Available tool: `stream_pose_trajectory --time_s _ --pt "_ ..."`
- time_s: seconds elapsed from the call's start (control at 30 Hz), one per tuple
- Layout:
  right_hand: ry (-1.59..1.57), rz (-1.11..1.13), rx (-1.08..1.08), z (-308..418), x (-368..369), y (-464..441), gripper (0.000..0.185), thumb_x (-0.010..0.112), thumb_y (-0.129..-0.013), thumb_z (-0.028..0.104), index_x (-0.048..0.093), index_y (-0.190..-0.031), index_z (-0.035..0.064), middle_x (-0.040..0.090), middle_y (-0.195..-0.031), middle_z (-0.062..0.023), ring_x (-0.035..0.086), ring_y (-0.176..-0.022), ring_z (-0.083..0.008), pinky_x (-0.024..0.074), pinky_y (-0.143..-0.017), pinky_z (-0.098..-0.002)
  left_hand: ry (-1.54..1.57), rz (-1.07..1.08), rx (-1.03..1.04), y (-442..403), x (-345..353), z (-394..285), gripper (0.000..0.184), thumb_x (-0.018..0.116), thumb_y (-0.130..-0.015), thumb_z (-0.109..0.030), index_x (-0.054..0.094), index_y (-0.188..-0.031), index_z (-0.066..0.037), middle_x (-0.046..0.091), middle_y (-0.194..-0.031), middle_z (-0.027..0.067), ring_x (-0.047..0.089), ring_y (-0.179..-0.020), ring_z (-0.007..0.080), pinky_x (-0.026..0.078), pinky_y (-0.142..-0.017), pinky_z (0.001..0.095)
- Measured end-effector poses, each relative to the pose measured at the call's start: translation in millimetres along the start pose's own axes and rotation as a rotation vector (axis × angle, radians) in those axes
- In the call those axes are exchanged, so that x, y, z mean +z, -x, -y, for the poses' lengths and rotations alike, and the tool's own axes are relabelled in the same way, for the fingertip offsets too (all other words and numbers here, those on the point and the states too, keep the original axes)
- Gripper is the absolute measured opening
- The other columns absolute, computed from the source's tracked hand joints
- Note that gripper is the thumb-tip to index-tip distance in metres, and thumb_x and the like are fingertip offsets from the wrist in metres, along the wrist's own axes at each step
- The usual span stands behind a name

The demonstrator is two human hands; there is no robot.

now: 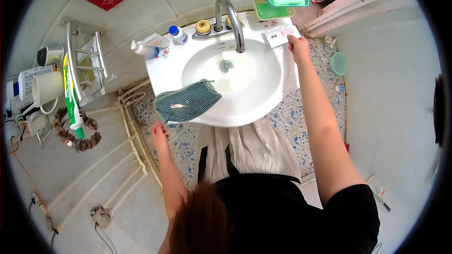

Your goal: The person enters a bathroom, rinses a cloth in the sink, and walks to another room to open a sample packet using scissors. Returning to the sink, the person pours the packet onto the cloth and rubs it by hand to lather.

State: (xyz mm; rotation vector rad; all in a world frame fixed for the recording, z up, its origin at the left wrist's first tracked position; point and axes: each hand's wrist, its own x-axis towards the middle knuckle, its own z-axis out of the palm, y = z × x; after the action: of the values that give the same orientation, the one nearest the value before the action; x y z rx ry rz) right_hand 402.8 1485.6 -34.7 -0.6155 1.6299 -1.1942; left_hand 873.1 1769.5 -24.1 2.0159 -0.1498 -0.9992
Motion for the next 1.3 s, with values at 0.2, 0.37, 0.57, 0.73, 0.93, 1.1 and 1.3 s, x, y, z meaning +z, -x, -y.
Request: stream_pose_trajectory --time_s 0.2,0.37,0.57,0.73,0.93,1.1,1.3 --pt "-0.052 0.097 0.071 -4.9 11.7 -44.1 0.011 0.063 -0.075 0.002 0.057 -0.083 -0.0029 0.059 -0.074 -0.0056 0.057 -0.059 -0.012 0.0479 -0.053 -0.0214 0.045 -0.068 -0.027 9.7 -0.6 18.4 0.023 0.054 -0.087 -0.027 0.055 -0.102 -0.01 0.055 -0.085 -0.0001 0.051 -0.07 0.0098 0.042 -0.058 0.0257" --pt "0.375 -0.041 -0.074 -19.3 4.3 -56.5 0.017 0.06 -0.079 0.011 0.058 -0.087 -0.0047 0.063 -0.076 -0.0114 0.061 -0.063 -0.0207 0.0496 -0.06 -0.0313 0.046 -0.064 -0.066 22.8 8.1 26.0 0.023 0.05 -0.09 -0.025 0.051 -0.106 -0.009 0.053 -0.087 0.0006 0.05 -0.071 0.0093 0.042 -0.058 0.0244" --pt "0.741 0.105 -0.405 -34.9 44.2 53.8 0.026 0.057 -0.081 0.02 0.061 -0.094 -0.0026 0.064 -0.08 -0.0161 0.063 -0.077 -0.027 0.0485 -0.071 -0.0355 0.121 -0.127 -0.051 31.9 10.3 34.9 0.025 0.052 -0.088 -0.025 0.055 -0.105 -0.008 0.055 -0.086 0.0011 0.052 -0.073 0.0107 0.043 -0.059 0.0252" --pt "0.82 0.391 -0.272 -142.1 83.4 79.5 0.029 0.056 -0.083 0.022 0.061 -0.101 0.0 0.064 -0.092 -0.0158 0.061 -0.088 -0.0266 0.0471 -0.078 -0.0358 0.142 -0.094 -0.082 38.8 2.1 29.1 0.024 0.047 -0.091 -0.024 0.052 -0.108 -0.008 0.053 -0.09 0.0017 0.05 -0.075 0.0098 0.043 -0.063 0.025" --pt "0.038 0.261 0.625 -201.3 112.4 86.4 0.025 0.05 -0.087 0.018 0.06 -0.098 -0.0018 0.063 -0.089 -0.0164 0.061 -0.088 -0.0261 0.05 -0.079 -0.034 0.179 -0.055 -0.071 33.1 -5.1 28.5 0.025 0.048 -0.092 -0.028 0.052 -0.108 -0.008 0.052 -0.094 0.0016 0.049 -0.08 0.0101 0.043 -0.066 0.0254" --pt "-0.458 0.743 0.748 -144.5 153.0 150.2 0.024 0.045 -0.091 0.013 0.057 -0.096 -0.0076 0.063 -0.091 -0.0165 0.062 -0.084 -0.0254 0.0514 -0.081 -0.033 0.112 -0.054 -0.014 16.1 -0.7 19.1 0.034 0.047 -0.092 -0.032 0.05 -0.114 -0.006 0.052 -0.103 0.0036 0.048 -0.087 0.0114 0.041 -0.076 0.0278" --pt "0.052 1.036 0.124 -113.3 209.9 252.3 0.028 0.046 -0.091 0.015 0.059 -0.105 -0.0057 0.063 -0.101 -0.0174 0.063 -0.088 -0.0251 0.0501 -0.081 -0.0329 0.012 0.02 0.027 -12.9 11.3 13.6 0.048 0.046 -0.092 -0.038 0.046 -0.126 -0.003 0.05 -0.121 0.0106 0.047 -0.113 0.0201 0.036 -0.093 0.0307"
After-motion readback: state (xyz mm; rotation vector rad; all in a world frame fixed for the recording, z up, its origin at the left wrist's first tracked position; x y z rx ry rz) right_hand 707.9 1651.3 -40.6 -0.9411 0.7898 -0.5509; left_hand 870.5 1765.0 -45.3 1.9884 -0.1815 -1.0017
